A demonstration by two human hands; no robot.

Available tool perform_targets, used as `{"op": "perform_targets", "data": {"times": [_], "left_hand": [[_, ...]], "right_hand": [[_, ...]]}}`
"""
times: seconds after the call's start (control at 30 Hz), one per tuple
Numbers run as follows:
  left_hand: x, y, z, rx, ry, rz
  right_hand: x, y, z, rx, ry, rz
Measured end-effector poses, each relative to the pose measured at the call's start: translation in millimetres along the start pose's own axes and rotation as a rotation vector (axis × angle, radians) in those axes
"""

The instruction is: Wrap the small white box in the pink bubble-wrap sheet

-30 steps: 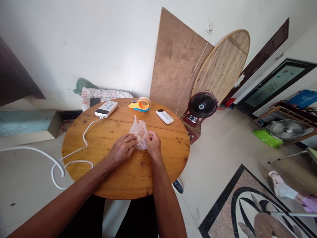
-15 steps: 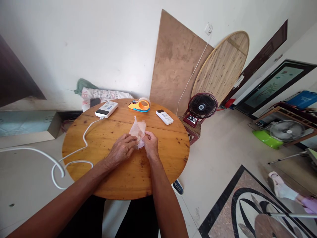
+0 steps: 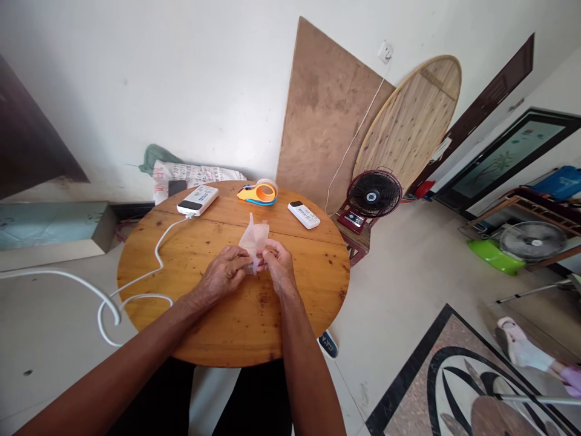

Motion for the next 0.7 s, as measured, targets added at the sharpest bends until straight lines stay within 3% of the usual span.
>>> {"op": "perform_targets", "data": {"times": [0.13,0.33,0.53,0.7], "left_hand": [[0.4,3.7,2.8,-0.048,-0.015,0.054],[-1.3,0.6,5.0,-0.083,-0.053,-0.038],[-0.8,2.5,5.1,-0.128,-0.043,-0.025],[-0.5,4.4,7.9,-0.190,-0.054,0.029]], "right_hand": [[-0.9,2.5,-1.3,0.014,0.024,0.001],[-1.2,2.9,-2.4,0.006,0.047,-0.010],[-2.1,3.5,-9.1,-0.085,0.159,-0.010],[-2.0,3.2,-14.6,-0.209,0.228,0.092]]}}
Point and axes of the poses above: each hand's wrist, its own x-axis towards the middle knuckle, its own z-axis out of the back of the hand, y = z × x, the point moved 7 cm from there along x, towards the middle knuckle, and after that the axes turned 11 degrees about z, right-handed, at the moved point
